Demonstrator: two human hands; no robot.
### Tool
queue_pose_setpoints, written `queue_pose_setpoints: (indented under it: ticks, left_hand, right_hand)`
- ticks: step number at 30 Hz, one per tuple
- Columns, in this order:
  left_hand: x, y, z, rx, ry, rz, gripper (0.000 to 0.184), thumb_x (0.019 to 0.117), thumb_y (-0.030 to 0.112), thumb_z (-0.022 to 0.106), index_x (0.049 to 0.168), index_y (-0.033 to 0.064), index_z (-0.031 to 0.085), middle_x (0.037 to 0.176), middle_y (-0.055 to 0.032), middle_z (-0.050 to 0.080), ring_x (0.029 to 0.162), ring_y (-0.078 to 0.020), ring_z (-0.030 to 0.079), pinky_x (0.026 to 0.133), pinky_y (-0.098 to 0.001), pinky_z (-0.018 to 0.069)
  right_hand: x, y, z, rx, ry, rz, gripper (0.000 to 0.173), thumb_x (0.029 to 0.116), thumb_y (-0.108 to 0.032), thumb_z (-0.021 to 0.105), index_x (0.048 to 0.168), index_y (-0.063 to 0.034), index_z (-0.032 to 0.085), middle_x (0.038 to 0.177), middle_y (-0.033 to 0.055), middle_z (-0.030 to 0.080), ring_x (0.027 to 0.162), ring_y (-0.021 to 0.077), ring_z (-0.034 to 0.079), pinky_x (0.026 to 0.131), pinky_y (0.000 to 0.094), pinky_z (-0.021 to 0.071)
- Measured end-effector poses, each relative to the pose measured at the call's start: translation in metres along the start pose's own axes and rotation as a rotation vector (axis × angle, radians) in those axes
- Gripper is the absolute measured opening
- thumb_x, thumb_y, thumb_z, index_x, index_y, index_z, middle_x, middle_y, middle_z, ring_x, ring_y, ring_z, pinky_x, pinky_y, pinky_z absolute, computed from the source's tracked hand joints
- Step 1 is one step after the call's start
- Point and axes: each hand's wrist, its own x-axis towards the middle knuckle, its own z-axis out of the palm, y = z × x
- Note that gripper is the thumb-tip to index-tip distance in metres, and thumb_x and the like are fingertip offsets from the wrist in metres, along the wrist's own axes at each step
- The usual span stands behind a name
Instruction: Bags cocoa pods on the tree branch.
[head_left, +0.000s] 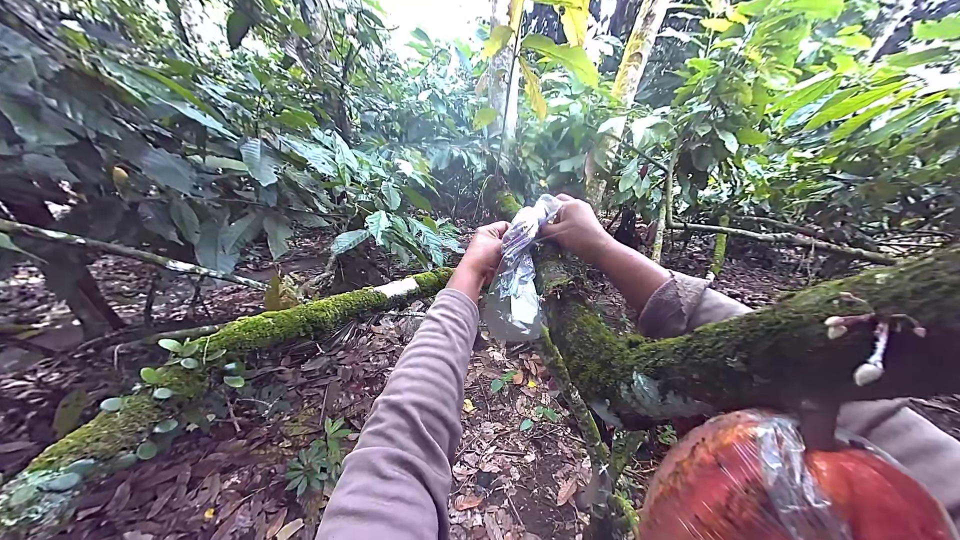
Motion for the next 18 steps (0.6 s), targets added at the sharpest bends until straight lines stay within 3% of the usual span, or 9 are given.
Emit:
queue_pose_setpoints:
  ticks: [4,6,8,9,11,13,15,16,18]
  left_hand:
    - [0.006,-0.006,0.001,0.186,0.034,0.199,0.011,0.0964,0.003,0.061,0.088,0.0019,0.069,0.074,0.0012,0.067,0.067,-0.0018,0.062,0.069,-0.0263,0.0551]
    - [0.010,-0.004,0.000,0.360,0.043,0.184,0.012,0.0981,0.007,0.060,0.090,-0.0005,0.066,0.076,-0.0038,0.064,0.069,-0.0067,0.060,0.071,-0.0309,0.0523]
    - [0.013,0.001,0.000,0.544,0.053,0.135,0.014,0.0994,0.007,0.059,0.098,-0.0061,0.066,0.086,-0.0143,0.066,0.080,-0.0184,0.062,0.080,-0.0406,0.0509]
    - [0.016,0.000,-0.001,0.609,0.053,0.118,0.016,0.0995,0.006,0.059,0.103,-0.0076,0.066,0.092,-0.0179,0.067,0.085,-0.0227,0.064,0.084,-0.0434,0.0511]
    - [0.025,-0.003,-0.006,0.662,0.043,0.104,0.018,0.0996,0.005,0.058,0.110,-0.0082,0.065,0.100,-0.0207,0.068,0.092,-0.0255,0.065,0.090,-0.0444,0.0512]
    - [0.031,-0.001,-0.013,0.686,0.006,0.113,0.018,0.0996,0.004,0.058,0.112,-0.0073,0.065,0.101,-0.0199,0.068,0.093,-0.0243,0.065,0.089,-0.0431,0.0518]
    - [0.039,0.003,-0.020,0.717,-0.044,0.146,0.017,0.0982,0.002,0.058,0.109,-0.0084,0.065,0.102,-0.0212,0.068,0.095,-0.0253,0.065,0.091,-0.0438,0.0511]
    - [0.045,0.004,-0.024,0.739,-0.073,0.160,0.017,0.0977,0.003,0.058,0.108,-0.0091,0.065,0.103,-0.0224,0.068,0.098,-0.0275,0.065,0.093,-0.0459,0.0500]
    - [0.053,0.016,-0.028,0.789,-0.128,0.130,0.017,0.0995,0.004,0.057,0.108,-0.0079,0.066,0.104,-0.0217,0.068,0.099,-0.0276,0.065,0.094,-0.0470,0.0495]
  right_hand:
    - [-0.002,-0.003,-0.001,-0.027,0.010,0.016,0.018,0.0906,-0.006,0.072,0.101,0.0078,0.073,0.119,0.0231,0.066,0.111,0.0353,0.063,0.097,0.0537,0.0478]
    - [-0.002,0.000,-0.003,-0.005,-0.012,-0.023,0.020,0.0900,-0.006,0.073,0.104,0.0077,0.073,0.118,0.0240,0.066,0.110,0.0354,0.063,0.097,0.0531,0.0484]
    - [-0.002,-0.003,-0.011,0.073,-0.108,-0.011,0.034,0.0877,-0.003,0.074,0.120,0.0048,0.068,0.123,0.0243,0.064,0.109,0.0345,0.063,0.095,0.0532,0.0502]
    - [-0.003,-0.005,-0.015,0.111,-0.158,0.011,0.044,0.0873,-0.002,0.074,0.130,0.0008,0.063,0.127,0.0235,0.063,0.106,0.0325,0.065,0.091,0.0520,0.0532]
    - [-0.006,-0.009,-0.021,0.182,-0.191,0.037,0.049,0.0902,-0.006,0.071,0.138,-0.0047,0.058,0.131,0.0202,0.061,0.092,0.0261,0.066,0.076,0.0454,0.0556]
    - [-0.009,-0.012,-0.025,0.173,-0.128,0.054,0.034,0.0970,-0.013,0.069,0.129,-0.0028,0.064,0.125,0.0198,0.062,0.087,0.0260,0.067,0.074,0.0449,0.0577]
    - [-0.012,-0.010,-0.026,0.132,-0.036,0.078,0.021,0.0999,-0.011,0.064,0.117,-0.0003,0.070,0.108,0.0165,0.067,0.076,0.0205,0.067,0.071,0.0395,0.0592]
    - [-0.013,-0.009,-0.027,0.138,-0.011,0.097,0.018,0.1003,-0.011,0.064,0.114,-0.0006,0.070,0.098,0.0127,0.069,0.067,0.0145,0.065,0.065,0.0337,0.0583]
    - [-0.015,-0.009,-0.031,0.188,-0.034,0.143,0.019,0.0992,-0.007,0.065,0.116,0.0010,0.068,0.093,0.0124,0.070,0.063,0.0132,0.065,0.062,0.0322,0.0591]
